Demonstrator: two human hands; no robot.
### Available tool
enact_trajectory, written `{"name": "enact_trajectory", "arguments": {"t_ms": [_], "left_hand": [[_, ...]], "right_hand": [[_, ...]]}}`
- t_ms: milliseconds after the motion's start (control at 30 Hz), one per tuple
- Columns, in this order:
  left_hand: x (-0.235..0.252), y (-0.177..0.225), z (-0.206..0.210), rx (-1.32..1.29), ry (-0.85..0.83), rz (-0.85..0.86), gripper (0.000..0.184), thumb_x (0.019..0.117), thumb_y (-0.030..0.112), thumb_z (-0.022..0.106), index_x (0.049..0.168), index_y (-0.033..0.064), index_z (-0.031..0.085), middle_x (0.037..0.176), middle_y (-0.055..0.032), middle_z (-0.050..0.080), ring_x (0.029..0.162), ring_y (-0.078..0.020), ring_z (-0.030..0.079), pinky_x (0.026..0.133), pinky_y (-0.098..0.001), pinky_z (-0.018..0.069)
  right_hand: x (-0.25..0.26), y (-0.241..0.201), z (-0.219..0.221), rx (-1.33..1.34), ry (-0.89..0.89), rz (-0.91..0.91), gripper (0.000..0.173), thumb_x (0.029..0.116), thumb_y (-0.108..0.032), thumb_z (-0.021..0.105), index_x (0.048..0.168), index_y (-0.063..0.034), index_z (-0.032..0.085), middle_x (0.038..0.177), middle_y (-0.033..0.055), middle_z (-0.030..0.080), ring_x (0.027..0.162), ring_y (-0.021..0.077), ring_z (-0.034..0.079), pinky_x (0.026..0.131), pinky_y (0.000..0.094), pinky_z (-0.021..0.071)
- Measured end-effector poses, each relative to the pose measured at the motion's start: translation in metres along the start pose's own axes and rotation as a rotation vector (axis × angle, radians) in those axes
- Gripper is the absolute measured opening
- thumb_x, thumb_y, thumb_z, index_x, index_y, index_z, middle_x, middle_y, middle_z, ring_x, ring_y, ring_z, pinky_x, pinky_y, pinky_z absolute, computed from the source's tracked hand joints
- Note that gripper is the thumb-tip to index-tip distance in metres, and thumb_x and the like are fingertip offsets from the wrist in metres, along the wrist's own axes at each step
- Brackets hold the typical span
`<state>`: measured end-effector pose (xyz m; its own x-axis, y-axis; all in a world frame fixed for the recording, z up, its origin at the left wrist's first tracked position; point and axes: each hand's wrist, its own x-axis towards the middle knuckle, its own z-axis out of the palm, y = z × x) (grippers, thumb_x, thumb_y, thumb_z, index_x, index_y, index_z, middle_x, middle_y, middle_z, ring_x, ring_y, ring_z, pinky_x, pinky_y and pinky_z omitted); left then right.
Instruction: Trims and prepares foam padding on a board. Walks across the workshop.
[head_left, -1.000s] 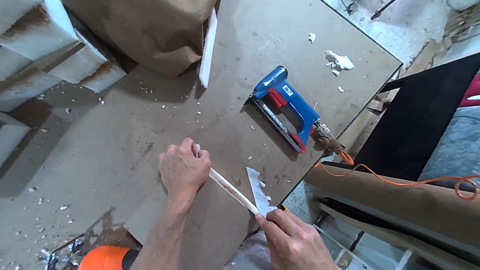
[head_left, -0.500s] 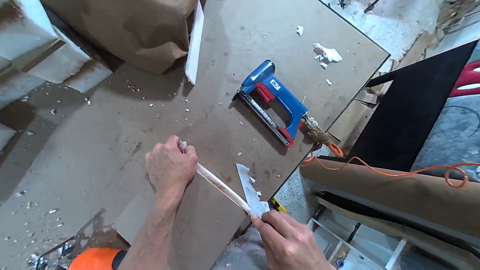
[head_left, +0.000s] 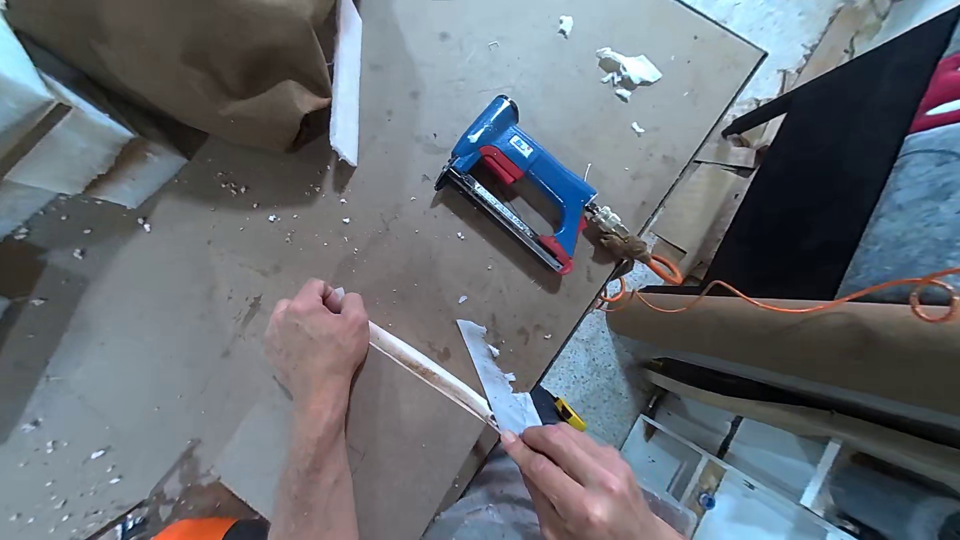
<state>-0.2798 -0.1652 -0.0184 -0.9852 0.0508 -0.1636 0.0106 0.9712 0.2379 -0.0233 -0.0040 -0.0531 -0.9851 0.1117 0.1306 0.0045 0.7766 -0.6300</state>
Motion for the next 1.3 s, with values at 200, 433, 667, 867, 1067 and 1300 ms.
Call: {"name": "enact_trajectory", "arguments": {"t_ms": [200, 433, 667, 867, 1067, 1300], "left_hand": [[0.0, -0.005, 0.002, -0.005, 0.02, 0.051, 0.026, 0.0921, 0.032, 0.059, 0.077, 0.0104, 0.059, 0.074, -0.0142, 0.059, 0.075, -0.0394, 0.061, 0.063, -0.0619, 0.0433], [-0.001, -0.001, -0.001, 0.018, 0.052, 0.081, 0.026, 0.0931, 0.029, 0.058, 0.078, 0.0076, 0.059, 0.07, -0.0144, 0.058, 0.07, -0.0379, 0.06, 0.061, -0.0607, 0.0415], [-0.001, 0.001, -0.003, 0.038, 0.062, 0.095, 0.028, 0.0936, 0.03, 0.056, 0.078, 0.0071, 0.059, 0.069, -0.0147, 0.058, 0.069, -0.0379, 0.06, 0.06, -0.0614, 0.0412], [-0.002, 0.0, -0.002, 0.009, 0.06, 0.118, 0.028, 0.0947, 0.028, 0.058, 0.079, 0.0049, 0.06, 0.072, -0.0168, 0.06, 0.073, -0.0403, 0.061, 0.063, -0.0642, 0.0422], [-0.002, 0.001, -0.001, 0.006, 0.075, 0.118, 0.028, 0.0959, 0.027, 0.06, 0.078, 0.0052, 0.06, 0.072, -0.017, 0.06, 0.072, -0.04, 0.061, 0.063, -0.064, 0.0426], [0.0, -0.011, -0.002, -0.181, 0.094, 0.273, 0.028, 0.0977, 0.027, 0.061, 0.083, 0.0048, 0.069, 0.07, -0.0123, 0.063, 0.067, -0.0324, 0.062, 0.062, -0.059, 0.0456]], "right_hand": [[-0.006, 0.01, 0.012, 0.044, 0.027, 0.003, 0.028, 0.0914, -0.013, 0.066, 0.118, -0.0095, 0.073, 0.096, 0.0086, 0.07, 0.083, 0.0205, 0.069, 0.067, 0.0329, 0.0581], [-0.013, 0.024, 0.042, 0.082, 0.105, -0.001, 0.025, 0.0911, -0.01, 0.064, 0.115, -0.0081, 0.074, 0.09, 0.0109, 0.068, 0.077, 0.0242, 0.068, 0.063, 0.0351, 0.0574], [-0.017, 0.031, 0.06, 0.031, 0.192, -0.013, 0.023, 0.0931, -0.01, 0.063, 0.113, -0.0083, 0.074, 0.089, 0.0108, 0.069, 0.076, 0.0254, 0.068, 0.06, 0.0358, 0.0574], [-0.009, 0.035, 0.075, -0.034, 0.247, -0.049, 0.024, 0.0918, -0.006, 0.062, 0.112, -0.0076, 0.074, 0.087, 0.0106, 0.069, 0.074, 0.0248, 0.068, 0.06, 0.0345, 0.0572], [-0.001, 0.035, 0.082, -0.068, 0.316, -0.046, 0.022, 0.09, -0.006, 0.062, 0.108, -0.0078, 0.075, 0.084, 0.0093, 0.068, 0.072, 0.0239, 0.068, 0.058, 0.0347, 0.0573], [-0.01, 0.039, 0.069, -0.07, 0.358, 0.087, 0.022, 0.0891, -0.01, 0.065, 0.108, -0.0124, 0.076, 0.087, 0.0094, 0.07, 0.076, 0.0255, 0.07, 0.061, 0.0373, 0.0587]]}}
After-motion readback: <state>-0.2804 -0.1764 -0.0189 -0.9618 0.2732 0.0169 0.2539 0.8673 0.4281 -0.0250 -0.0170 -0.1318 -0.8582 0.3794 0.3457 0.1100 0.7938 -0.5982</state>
